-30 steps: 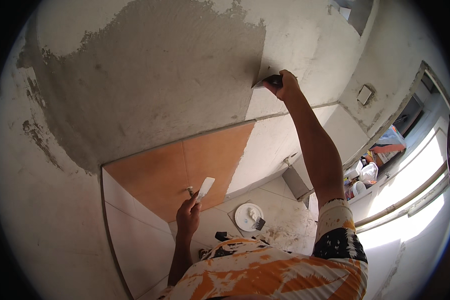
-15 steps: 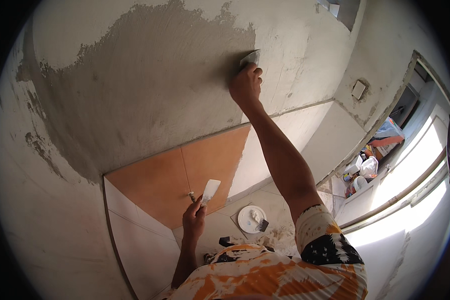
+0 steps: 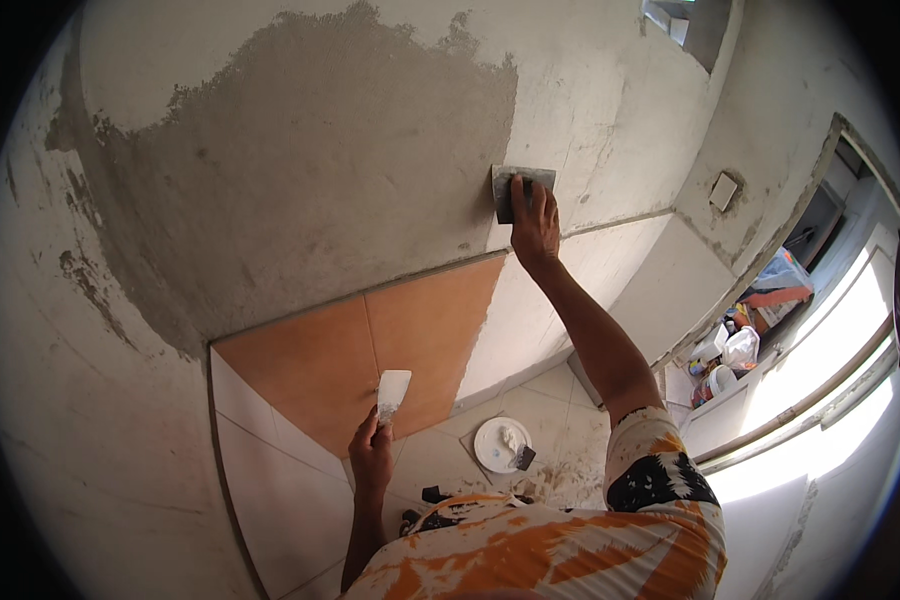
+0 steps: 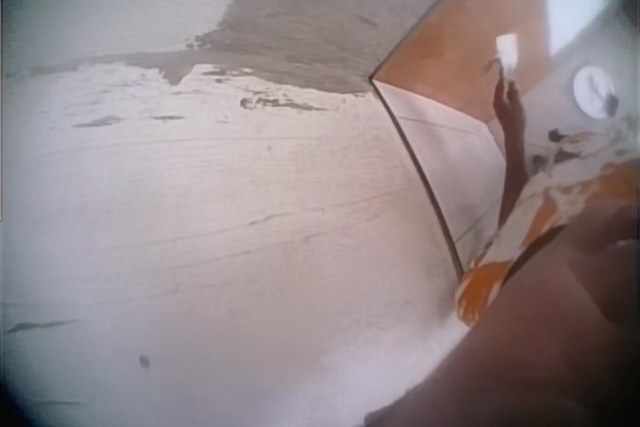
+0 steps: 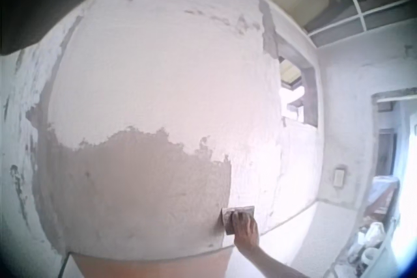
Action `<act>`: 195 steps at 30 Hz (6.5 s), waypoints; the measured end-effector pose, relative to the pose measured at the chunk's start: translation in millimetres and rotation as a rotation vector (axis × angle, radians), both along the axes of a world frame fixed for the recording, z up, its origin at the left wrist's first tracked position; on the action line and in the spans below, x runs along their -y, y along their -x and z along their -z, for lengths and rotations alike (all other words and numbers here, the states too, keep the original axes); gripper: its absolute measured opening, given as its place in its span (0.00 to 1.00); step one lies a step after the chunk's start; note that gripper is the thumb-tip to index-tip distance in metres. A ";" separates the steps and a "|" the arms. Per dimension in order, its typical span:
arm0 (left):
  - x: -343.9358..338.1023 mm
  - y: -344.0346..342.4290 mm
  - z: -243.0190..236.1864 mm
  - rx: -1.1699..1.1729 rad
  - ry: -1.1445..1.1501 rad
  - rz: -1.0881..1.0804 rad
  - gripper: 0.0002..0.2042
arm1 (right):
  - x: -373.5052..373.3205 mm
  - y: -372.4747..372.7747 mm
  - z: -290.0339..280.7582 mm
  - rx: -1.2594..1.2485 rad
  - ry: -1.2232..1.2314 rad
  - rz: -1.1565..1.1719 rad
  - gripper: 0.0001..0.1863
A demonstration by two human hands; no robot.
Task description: The person scoops plaster from a bucket using a trowel and applies it to the wall with a putty knife. They repeatedly smooth the plaster across the wall surface, occasionally returning to the bucket to reload the trowel.
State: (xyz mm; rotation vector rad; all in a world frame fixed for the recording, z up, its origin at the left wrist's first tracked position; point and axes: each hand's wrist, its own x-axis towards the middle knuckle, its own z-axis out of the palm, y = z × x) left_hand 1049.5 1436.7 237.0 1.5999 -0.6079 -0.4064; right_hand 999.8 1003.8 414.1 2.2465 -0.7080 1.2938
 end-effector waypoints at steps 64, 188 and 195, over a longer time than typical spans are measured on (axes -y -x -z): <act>39.4 -6.0 -176.0 -0.402 0.469 0.597 0.28 | -20.6 133.3 -117.6 -0.081 -0.246 -0.398 0.34; -12.5 -23.8 -72.1 -0.470 0.574 0.450 0.21 | -2.1 -20.6 -79.8 1.103 -1.893 -0.489 0.20; -15.6 -26.3 -63.9 -0.520 0.571 0.422 0.22 | -25.9 -33.3 -221.9 0.820 -1.549 -0.454 0.22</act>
